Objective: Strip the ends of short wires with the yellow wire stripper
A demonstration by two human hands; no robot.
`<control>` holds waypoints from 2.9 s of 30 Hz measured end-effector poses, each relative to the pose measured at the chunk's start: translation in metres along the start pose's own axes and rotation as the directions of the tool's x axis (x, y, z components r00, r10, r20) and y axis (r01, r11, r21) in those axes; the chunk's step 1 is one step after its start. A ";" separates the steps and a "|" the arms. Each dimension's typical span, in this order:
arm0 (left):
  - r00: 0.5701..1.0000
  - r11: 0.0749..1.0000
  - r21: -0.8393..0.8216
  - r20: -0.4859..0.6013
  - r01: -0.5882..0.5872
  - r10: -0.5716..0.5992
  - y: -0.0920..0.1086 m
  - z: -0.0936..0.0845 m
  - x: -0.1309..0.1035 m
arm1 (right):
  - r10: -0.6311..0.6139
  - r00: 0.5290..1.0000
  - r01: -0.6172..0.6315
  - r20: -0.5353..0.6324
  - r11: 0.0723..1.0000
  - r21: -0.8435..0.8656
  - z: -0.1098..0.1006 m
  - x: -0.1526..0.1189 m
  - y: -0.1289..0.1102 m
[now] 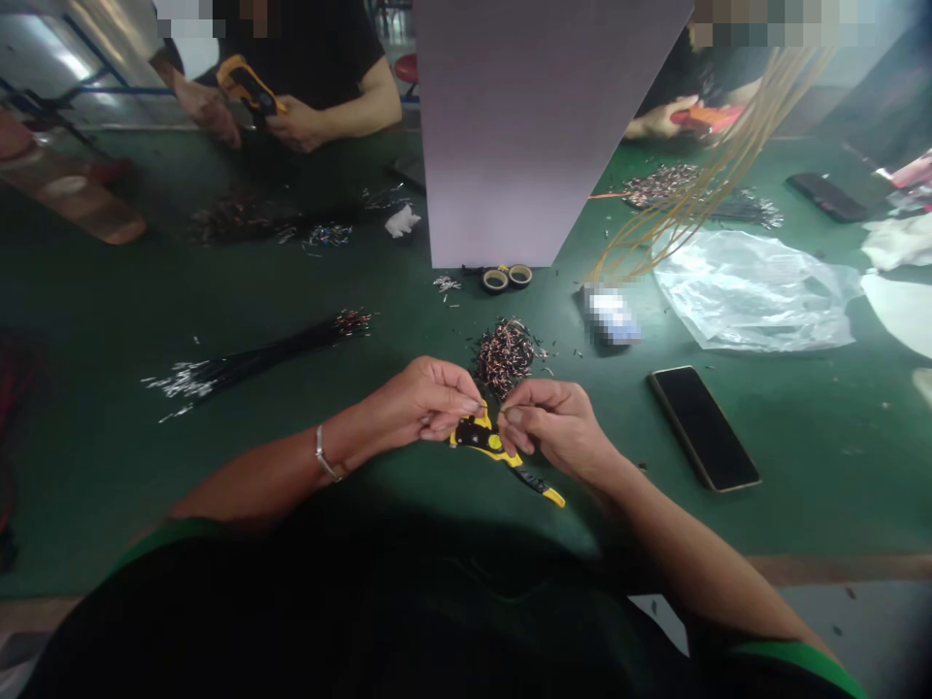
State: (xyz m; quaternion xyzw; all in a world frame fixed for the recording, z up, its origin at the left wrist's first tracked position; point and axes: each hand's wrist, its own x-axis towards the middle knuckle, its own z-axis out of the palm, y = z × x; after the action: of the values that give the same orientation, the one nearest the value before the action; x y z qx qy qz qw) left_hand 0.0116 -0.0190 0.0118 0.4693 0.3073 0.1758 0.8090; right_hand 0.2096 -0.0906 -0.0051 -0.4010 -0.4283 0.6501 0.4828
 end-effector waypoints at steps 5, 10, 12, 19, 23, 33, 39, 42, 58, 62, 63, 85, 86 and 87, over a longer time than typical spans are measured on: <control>0.993 0.997 0.024 -0.089 -0.080 0.081 0.004 -0.009 0.002 | -0.132 0.983 0.108 -0.131 0.979 -0.172 -0.008 -0.001 -0.006; 0.987 0.993 0.106 -0.143 -0.059 0.074 0.001 -0.007 0.003 | -0.133 0.983 0.078 -0.127 0.927 -0.367 -0.004 0.002 -0.008; 0.991 0.991 0.126 -0.124 -0.043 0.059 -0.001 -0.005 0.003 | -0.143 0.981 0.081 -0.134 0.919 -0.386 -0.002 0.003 -0.007; 0.988 0.995 -0.058 -0.124 0.082 -0.089 -0.005 0.002 0.004 | -0.159 0.982 0.111 -0.101 0.921 -0.373 0.000 0.006 0.001; 0.988 0.987 -0.105 -0.078 0.123 -0.131 -0.005 0.004 0.004 | -0.087 0.996 0.079 -0.025 0.969 -0.235 -0.002 0.006 0.003; 0.986 0.986 -0.028 -0.029 0.164 -0.165 -0.003 0.002 0.004 | 0.051 0.995 -0.060 0.086 0.993 0.100 -0.004 0.007 0.011; 0.991 0.996 0.027 -0.101 0.090 -0.087 -0.006 0.000 0.005 | -0.040 0.999 0.036 -0.007 0.946 -0.322 -0.005 0.008 0.011; 0.986 0.999 0.038 -0.167 0.030 -0.024 -0.004 0.000 0.004 | -0.165 0.986 0.109 -0.009 0.691 -0.714 -0.008 0.002 0.008; 0.935 0.986 0.104 -0.318 -0.127 0.154 0.006 -0.002 0.001 | -0.222 0.973 0.159 0.063 0.448 -0.880 -0.027 -0.027 0.041; 0.914 0.978 0.136 -0.354 -0.159 0.198 0.009 -0.005 0.000 | 0.046 0.991 -0.101 -0.127 0.877 -0.469 -0.031 -0.027 0.025; 0.909 0.975 0.147 -0.361 -0.165 0.209 0.010 -0.006 0.001 | 0.095 0.984 -0.139 -0.148 0.935 -0.325 -0.031 -0.027 0.022; 0.894 0.963 0.241 -0.394 -0.122 0.212 0.004 -0.004 0.002 | 0.068 0.997 -0.066 -0.033 0.995 0.068 -0.002 -0.011 0.011; 0.896 0.965 0.233 -0.394 -0.117 0.204 0.004 -0.003 0.002 | 0.069 0.997 -0.068 -0.031 0.996 0.054 -0.002 -0.012 0.011; 0.898 0.968 0.221 -0.393 -0.115 0.196 0.004 -0.002 0.002 | 0.074 0.997 -0.073 -0.026 0.996 0.043 -0.002 -0.012 0.011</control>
State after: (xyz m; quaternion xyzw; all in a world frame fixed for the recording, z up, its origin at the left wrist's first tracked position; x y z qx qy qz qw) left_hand 0.0113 -0.0144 0.0142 0.5207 0.4475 0.3045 0.6602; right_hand 0.2111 -0.1034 -0.0149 -0.4152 -0.3931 0.6707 0.4725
